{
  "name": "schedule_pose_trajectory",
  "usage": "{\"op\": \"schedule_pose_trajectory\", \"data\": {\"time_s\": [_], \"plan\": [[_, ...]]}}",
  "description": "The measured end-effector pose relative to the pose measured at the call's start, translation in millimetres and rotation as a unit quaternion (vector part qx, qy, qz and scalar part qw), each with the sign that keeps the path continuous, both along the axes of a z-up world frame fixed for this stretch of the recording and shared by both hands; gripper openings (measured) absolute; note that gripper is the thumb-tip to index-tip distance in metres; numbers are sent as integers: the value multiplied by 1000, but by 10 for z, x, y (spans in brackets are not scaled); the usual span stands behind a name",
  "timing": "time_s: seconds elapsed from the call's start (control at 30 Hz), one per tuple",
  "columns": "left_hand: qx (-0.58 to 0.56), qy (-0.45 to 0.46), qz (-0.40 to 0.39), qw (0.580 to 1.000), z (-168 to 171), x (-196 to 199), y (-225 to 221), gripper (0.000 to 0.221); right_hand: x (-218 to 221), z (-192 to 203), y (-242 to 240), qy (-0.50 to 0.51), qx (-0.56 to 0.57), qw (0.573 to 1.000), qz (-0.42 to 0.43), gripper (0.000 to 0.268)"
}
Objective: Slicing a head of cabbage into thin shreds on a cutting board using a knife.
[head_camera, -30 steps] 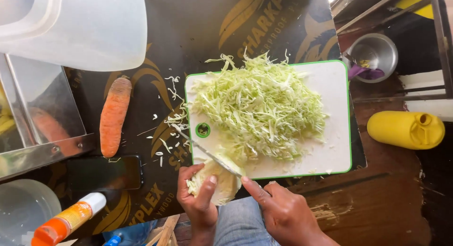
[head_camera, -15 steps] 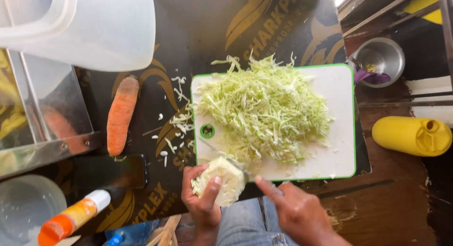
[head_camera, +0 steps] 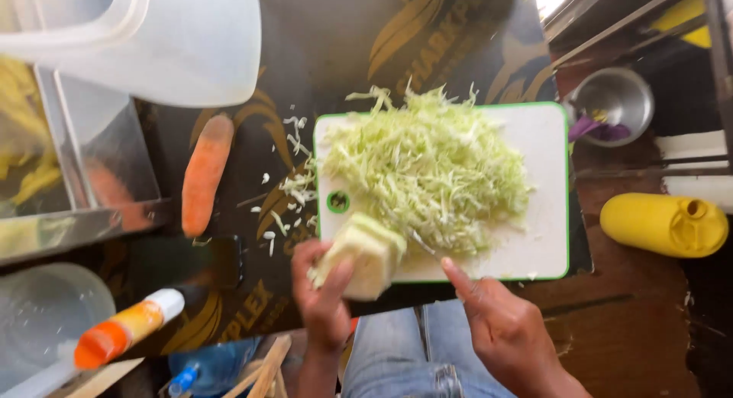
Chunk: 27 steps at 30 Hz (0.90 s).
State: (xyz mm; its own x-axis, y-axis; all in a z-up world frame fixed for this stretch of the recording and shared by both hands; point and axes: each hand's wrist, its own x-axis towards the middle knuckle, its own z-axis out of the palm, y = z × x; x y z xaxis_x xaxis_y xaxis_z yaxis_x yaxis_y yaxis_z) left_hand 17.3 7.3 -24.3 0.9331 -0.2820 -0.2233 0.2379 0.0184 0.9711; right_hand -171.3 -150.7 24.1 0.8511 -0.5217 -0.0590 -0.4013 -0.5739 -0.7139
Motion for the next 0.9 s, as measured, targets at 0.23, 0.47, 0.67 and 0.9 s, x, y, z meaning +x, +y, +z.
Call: {"op": "schedule_pose_trajectory", "data": {"time_s": [0.23, 0.47, 0.67, 0.9], "plan": [[68, 35, -62, 995, 258, -26, -48, 34, -68, -239, 270, 17, -84, 996, -29, 61], [223, 140, -90, 960, 686, 90, -329, 71, 49, -311, 365, 24, -87, 996, -9, 62], [307, 51, -80, 947, 561, -23, -322, 55, -94, -506, 394, 74, -111, 990, 37, 76], [291, 16, -53, 955, 541, -15, -365, 45, 114, -358, 411, 80, -75, 994, 21, 78]]}}
